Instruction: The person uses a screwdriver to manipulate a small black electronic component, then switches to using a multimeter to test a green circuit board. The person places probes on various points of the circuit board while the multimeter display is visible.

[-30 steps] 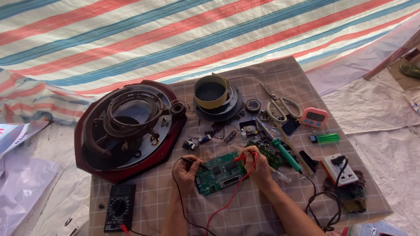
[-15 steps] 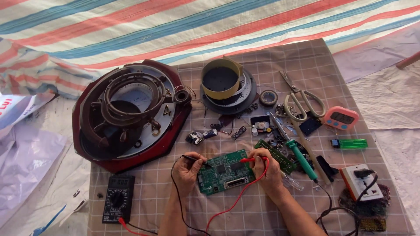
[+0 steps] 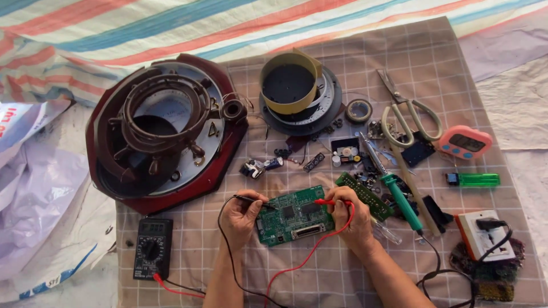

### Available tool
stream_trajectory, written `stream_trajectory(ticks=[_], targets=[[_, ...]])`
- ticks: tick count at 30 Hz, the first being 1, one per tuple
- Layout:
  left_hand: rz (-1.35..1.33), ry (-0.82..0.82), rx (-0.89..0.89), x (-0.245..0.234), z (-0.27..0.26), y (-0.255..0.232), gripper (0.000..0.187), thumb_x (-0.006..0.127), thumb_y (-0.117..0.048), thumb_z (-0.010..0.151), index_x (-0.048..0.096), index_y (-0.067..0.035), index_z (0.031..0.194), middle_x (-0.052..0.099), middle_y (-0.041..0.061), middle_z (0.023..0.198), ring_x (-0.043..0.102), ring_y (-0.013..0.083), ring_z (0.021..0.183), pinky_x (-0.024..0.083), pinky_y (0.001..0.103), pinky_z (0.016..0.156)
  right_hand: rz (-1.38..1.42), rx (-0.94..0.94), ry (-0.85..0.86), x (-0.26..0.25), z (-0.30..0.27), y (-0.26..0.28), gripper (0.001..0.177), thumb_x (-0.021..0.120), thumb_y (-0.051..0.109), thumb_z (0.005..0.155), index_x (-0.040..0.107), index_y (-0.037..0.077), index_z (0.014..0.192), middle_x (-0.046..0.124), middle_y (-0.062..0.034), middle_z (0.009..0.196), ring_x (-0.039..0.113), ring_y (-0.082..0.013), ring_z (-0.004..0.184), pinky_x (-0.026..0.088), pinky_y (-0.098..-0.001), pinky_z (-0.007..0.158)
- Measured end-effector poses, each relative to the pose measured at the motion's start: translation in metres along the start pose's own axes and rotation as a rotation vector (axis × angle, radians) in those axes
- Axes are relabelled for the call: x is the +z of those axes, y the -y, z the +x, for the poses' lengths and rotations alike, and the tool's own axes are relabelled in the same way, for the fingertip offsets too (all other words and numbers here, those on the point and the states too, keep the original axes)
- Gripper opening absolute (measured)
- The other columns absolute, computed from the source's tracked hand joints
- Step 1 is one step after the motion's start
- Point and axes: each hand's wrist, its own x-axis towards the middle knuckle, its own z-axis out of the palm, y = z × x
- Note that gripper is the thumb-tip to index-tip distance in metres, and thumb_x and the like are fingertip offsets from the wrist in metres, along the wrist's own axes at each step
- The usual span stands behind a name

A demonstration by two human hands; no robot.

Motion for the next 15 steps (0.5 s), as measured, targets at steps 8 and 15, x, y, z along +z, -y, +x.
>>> stream_trajectory(ticks=[8,15], targets=[[-0.129,-0.021,0.016,-0.002,-0.004,0.01,0.007,0.057,-0.009,0.082,0.055,-0.005,0.087,0.062,0.008,0.079,0.061,0.0169,0.076,0.05,0.025,0.072,-0.026,0.033,-0.014,0.002,-0.002,0.001,0.015,0.033,0.012,0.091,0.045,0.005,0.086,0.053,-0.0087,0.083,0.051,-0.0147,0.058,0.044,-0.0232,0.055],[-0.117,0.006,0.031,-0.001,-0.005,0.009,0.007,0.057,-0.012,0.082,0.058,-0.006,0.084,0.061,0.006,0.082,0.059,0.0162,0.079,0.047,0.024,0.075,-0.024,-0.013,-0.021,0.002,-0.005,-0.007,0.013,0.033,0.011,0.09,0.042,0.005,0.084,0.053,-0.0096,0.082,0.05,-0.0152,0.058,0.045,-0.024,0.055]])
